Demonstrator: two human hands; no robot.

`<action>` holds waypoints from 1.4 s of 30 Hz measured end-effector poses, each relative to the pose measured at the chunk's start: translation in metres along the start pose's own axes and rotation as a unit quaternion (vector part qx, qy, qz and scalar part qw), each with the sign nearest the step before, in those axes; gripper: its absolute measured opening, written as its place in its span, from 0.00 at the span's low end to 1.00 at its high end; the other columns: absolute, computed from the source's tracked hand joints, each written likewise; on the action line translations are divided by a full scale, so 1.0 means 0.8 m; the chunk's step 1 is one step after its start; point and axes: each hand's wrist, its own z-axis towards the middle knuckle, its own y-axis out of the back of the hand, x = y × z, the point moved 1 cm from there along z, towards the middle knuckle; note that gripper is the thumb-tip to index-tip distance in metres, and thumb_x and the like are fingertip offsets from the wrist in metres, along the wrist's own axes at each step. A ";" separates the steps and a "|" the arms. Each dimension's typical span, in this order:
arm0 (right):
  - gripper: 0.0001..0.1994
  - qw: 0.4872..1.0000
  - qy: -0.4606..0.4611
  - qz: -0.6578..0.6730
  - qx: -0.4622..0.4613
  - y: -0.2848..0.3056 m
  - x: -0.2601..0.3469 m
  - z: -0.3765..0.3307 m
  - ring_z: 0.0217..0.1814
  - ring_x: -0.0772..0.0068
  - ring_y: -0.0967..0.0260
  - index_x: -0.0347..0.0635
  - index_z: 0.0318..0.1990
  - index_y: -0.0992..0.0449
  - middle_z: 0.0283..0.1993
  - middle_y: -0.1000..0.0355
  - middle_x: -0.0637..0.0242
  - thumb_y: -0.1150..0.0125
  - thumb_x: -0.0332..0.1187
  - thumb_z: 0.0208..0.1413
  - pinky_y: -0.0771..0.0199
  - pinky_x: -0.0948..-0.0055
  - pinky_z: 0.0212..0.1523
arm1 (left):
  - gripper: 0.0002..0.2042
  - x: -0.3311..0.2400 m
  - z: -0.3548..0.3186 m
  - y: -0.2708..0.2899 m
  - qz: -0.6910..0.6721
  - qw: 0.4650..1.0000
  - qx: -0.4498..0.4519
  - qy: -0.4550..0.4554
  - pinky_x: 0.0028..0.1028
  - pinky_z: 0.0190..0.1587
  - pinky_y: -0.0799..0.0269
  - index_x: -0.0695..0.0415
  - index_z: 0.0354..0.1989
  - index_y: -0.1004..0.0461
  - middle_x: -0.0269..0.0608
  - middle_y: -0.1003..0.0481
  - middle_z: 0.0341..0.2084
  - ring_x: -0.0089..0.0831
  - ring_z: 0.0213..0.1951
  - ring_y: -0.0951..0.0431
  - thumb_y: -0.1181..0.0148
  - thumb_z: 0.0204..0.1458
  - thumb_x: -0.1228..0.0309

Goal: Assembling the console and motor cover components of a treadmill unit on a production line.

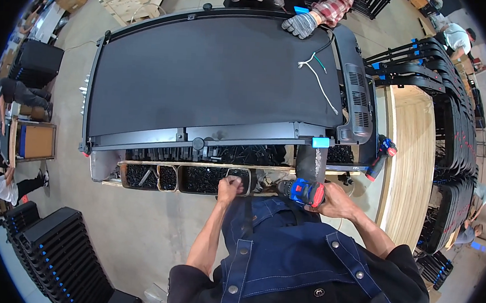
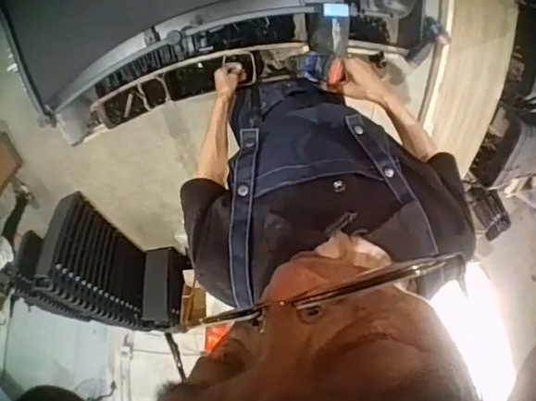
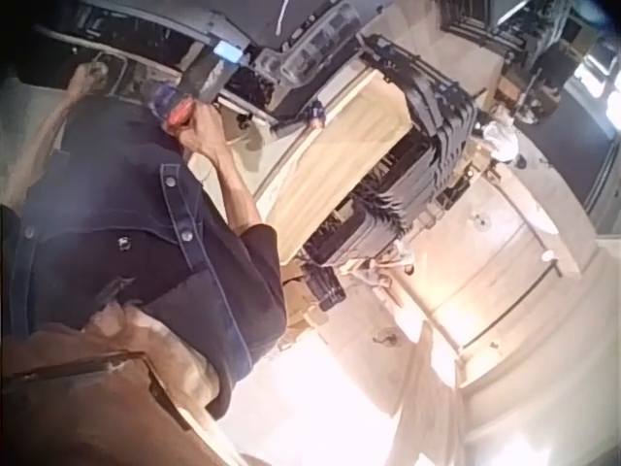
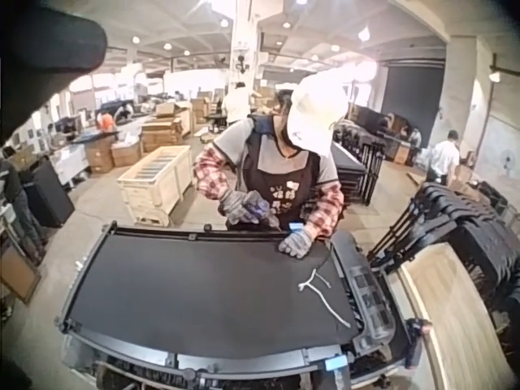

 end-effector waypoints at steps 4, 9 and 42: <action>0.23 0.997 0.017 0.067 -0.032 -0.002 0.007 -0.006 0.41 0.50 0.24 0.37 0.46 0.24 0.36 0.22 0.51 0.25 0.38 0.45 0.25 0.58 0.47 | 0.10 -0.103 -0.072 -0.034 -0.306 0.948 0.089 0.008 0.31 0.43 0.18 0.63 0.46 0.25 0.46 0.19 0.38 0.36 0.39 0.17 0.42 0.64 0.69; 0.24 0.971 0.064 0.223 -0.059 -0.016 0.008 -0.004 0.43 0.70 0.27 0.36 0.52 0.25 0.41 0.21 0.59 0.24 0.34 0.48 0.26 0.66 0.52 | 0.08 -0.162 -0.119 -0.069 -0.467 0.869 0.166 -0.012 0.35 0.49 0.19 0.60 0.45 0.26 0.50 0.21 0.44 0.38 0.44 0.18 0.43 0.64 0.68; 0.24 0.957 0.055 0.237 -0.161 0.055 -0.029 -0.015 0.40 0.74 0.25 0.35 0.47 0.25 0.37 0.23 0.66 0.24 0.29 0.40 0.23 0.70 0.45 | 0.17 -0.287 -0.128 -0.175 -0.445 0.864 0.232 -0.029 0.31 0.51 0.22 0.62 0.57 0.32 0.46 0.23 0.42 0.32 0.43 0.20 0.49 0.68 0.64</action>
